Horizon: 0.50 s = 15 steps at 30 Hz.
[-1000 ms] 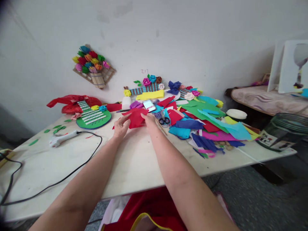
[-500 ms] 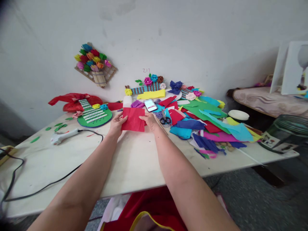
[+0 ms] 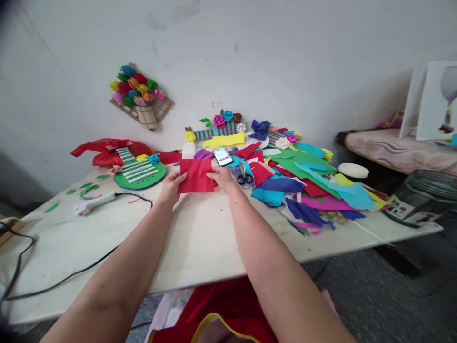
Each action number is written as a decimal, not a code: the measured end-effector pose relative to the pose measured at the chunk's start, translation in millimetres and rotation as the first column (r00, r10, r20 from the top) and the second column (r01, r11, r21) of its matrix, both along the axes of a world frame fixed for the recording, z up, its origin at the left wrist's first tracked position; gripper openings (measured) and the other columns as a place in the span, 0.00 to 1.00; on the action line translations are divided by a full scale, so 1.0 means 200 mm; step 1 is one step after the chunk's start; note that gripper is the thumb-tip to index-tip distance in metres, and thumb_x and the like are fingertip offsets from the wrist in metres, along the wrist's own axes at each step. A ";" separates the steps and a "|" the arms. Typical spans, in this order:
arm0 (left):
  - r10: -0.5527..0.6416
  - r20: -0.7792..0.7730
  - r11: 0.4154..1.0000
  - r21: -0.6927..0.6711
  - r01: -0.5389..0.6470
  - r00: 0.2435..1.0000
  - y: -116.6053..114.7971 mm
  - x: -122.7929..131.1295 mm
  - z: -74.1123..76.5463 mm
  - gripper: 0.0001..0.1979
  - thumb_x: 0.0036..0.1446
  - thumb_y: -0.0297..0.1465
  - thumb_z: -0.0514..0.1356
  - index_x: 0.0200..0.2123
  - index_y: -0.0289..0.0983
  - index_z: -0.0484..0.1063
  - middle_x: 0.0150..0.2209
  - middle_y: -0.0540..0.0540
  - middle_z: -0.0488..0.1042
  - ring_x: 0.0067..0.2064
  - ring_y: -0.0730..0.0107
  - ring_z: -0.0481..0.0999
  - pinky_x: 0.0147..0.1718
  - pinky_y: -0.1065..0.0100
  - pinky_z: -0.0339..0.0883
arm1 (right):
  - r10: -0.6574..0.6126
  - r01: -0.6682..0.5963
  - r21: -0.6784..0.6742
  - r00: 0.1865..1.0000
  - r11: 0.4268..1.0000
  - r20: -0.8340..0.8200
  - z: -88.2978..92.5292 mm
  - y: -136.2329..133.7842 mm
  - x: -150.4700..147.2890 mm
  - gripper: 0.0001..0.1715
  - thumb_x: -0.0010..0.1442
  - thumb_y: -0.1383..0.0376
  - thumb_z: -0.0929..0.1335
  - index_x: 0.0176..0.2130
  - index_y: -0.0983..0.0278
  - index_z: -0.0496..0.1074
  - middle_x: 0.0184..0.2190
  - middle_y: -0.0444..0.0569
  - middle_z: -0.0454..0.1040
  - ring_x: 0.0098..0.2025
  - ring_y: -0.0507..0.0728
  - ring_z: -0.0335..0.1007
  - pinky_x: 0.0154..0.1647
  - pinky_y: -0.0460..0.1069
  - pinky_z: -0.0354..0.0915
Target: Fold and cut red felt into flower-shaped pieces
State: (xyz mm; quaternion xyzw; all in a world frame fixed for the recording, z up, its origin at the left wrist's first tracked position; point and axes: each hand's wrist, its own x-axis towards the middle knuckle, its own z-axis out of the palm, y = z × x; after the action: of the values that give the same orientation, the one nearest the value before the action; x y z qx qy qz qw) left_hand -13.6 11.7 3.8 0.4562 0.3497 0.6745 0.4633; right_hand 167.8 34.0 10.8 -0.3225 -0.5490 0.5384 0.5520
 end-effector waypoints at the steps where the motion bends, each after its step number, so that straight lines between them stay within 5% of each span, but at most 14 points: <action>1: 0.003 0.000 1.000 0.011 -0.003 1.000 0.00 0.00 0.00 0.13 0.34 0.33 0.67 0.27 0.35 0.72 0.25 0.48 0.76 0.30 0.66 0.76 0.32 0.65 0.68 | -0.003 0.003 0.003 1.000 1.000 -0.020 0.00 0.00 0.00 0.09 0.39 0.65 0.71 0.26 0.65 0.72 0.20 0.41 0.72 0.24 0.52 0.67 0.27 0.47 0.64; 10: -0.025 -0.151 0.979 0.197 0.055 0.988 -0.03 0.00 0.02 0.02 0.40 0.29 0.62 0.21 0.37 0.73 0.43 0.43 0.76 0.51 0.57 0.70 0.49 0.57 0.60 | -0.035 0.063 0.190 0.988 0.980 -0.148 -0.01 0.04 0.00 0.01 0.38 0.69 0.69 0.19 0.64 0.73 0.35 0.47 0.76 0.41 0.55 0.70 0.43 0.51 0.64; 15: 0.066 -0.251 0.946 0.324 0.019 0.966 -0.01 -0.01 0.01 0.04 0.42 0.28 0.60 0.19 0.38 0.72 0.50 0.43 0.71 0.59 0.57 0.60 0.55 0.54 0.50 | -0.049 0.100 0.255 0.979 0.962 -0.200 0.00 0.04 0.00 0.05 0.39 0.69 0.68 0.16 0.63 0.72 0.38 0.47 0.76 0.44 0.57 0.69 0.46 0.52 0.63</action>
State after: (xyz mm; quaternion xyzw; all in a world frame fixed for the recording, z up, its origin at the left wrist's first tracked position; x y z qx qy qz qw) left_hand -16.2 10.6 6.2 0.6059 0.2973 0.6629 0.3243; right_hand 167.1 41.6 10.4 -0.2133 -0.5476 0.4678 0.6602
